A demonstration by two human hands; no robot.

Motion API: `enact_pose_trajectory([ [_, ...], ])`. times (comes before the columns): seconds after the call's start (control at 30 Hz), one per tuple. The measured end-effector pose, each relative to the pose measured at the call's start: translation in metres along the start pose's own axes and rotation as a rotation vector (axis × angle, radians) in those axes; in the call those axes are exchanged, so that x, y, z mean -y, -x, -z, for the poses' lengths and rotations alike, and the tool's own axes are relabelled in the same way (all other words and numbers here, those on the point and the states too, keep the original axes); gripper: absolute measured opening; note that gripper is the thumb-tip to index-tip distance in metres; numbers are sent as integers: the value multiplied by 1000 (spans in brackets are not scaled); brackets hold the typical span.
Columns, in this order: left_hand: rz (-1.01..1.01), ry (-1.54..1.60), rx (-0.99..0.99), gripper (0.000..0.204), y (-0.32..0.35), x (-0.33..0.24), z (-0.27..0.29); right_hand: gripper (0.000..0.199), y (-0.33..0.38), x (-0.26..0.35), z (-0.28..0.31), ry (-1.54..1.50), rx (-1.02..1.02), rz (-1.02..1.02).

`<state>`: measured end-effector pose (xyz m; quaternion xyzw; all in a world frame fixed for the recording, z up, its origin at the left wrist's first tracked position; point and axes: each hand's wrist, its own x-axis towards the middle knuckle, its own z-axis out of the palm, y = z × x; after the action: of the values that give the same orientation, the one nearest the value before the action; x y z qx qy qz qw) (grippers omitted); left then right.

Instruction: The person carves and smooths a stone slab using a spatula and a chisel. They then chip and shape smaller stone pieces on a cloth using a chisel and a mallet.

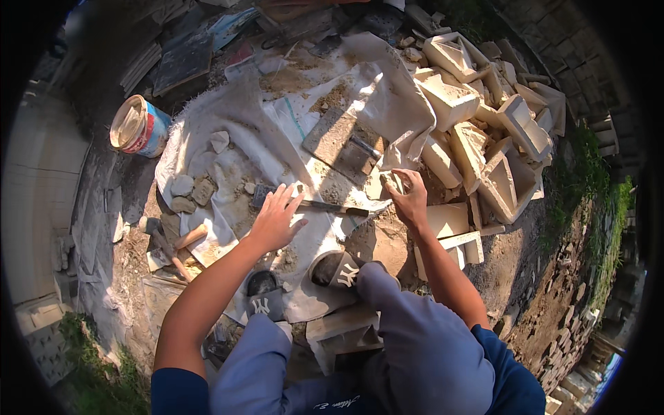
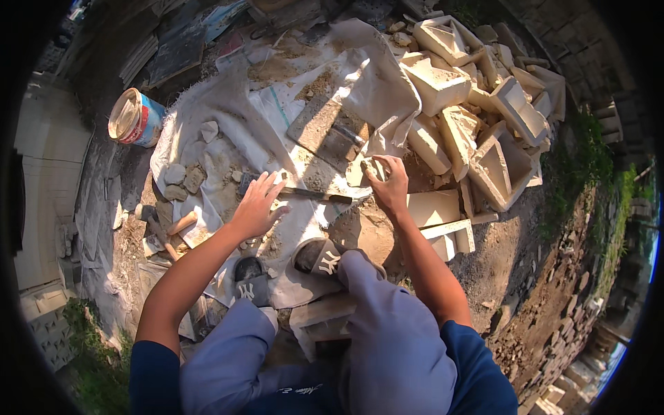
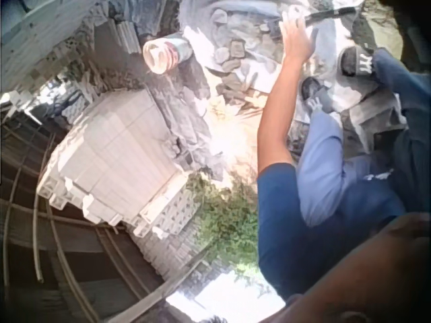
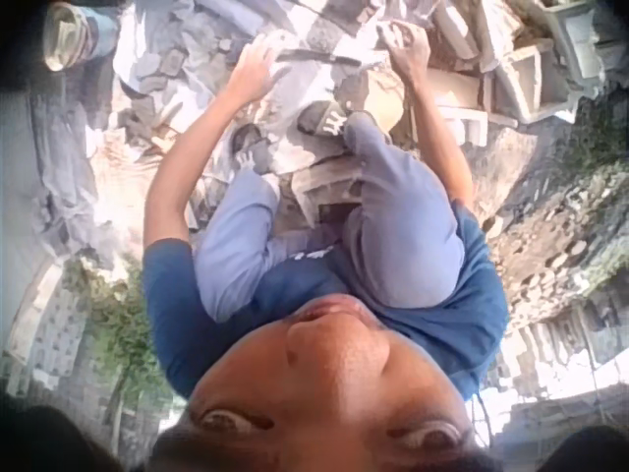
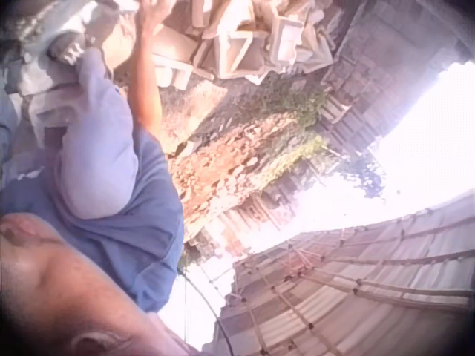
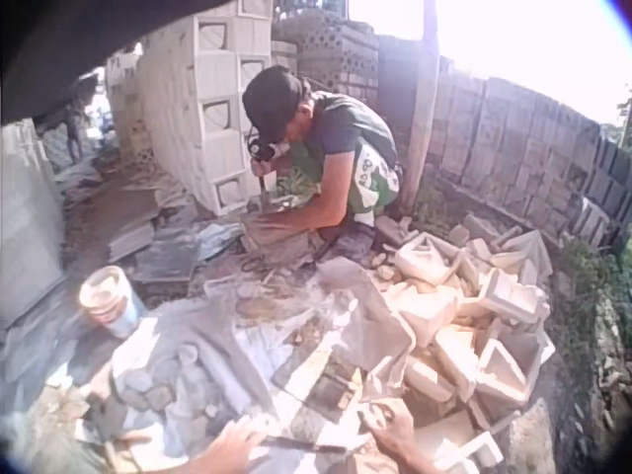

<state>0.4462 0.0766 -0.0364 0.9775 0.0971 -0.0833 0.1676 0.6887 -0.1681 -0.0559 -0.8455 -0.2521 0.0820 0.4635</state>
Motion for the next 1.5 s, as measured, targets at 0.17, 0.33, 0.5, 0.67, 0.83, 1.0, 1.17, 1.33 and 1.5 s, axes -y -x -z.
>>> enact_pose_trajectory([
  [0.17, 97, 105, -42, 60, 40, 24, -3, 32, 0, 44, -60, -90, 190, 65],
  [0.33, 246, 303, -201, 53, 70, 40, -15, 33, 7, 89, -121, -90, 328, 336],
  [0.5, 609, 840, -296, 54, 73, 27, -22, 32, 32, 118, -177, -232, 564, 351],
  [0.67, 814, 1450, -581, 28, 84, 55, -70, 28, 52, 135, -213, -319, 746, 321],
  [0.83, 1048, 1656, -699, 26, 105, 71, -81, 27, 47, 81, -179, 247, 522, 511],
  [1.0, 1088, 1684, -553, 29, 110, 77, -72, 34, 37, 40, -156, 630, 640, 598],
  [1.17, 1104, 1674, -497, 41, 103, 71, -59, 35, 40, 33, -161, 589, 614, 633],
  [1.33, 1066, 1527, -499, 46, 98, 73, -67, 38, 51, 80, -155, 333, 801, 172],
  [1.5, 1112, 791, -216, 32, 90, 71, -41, 47, 59, 118, -143, 16, 771, 187],
])
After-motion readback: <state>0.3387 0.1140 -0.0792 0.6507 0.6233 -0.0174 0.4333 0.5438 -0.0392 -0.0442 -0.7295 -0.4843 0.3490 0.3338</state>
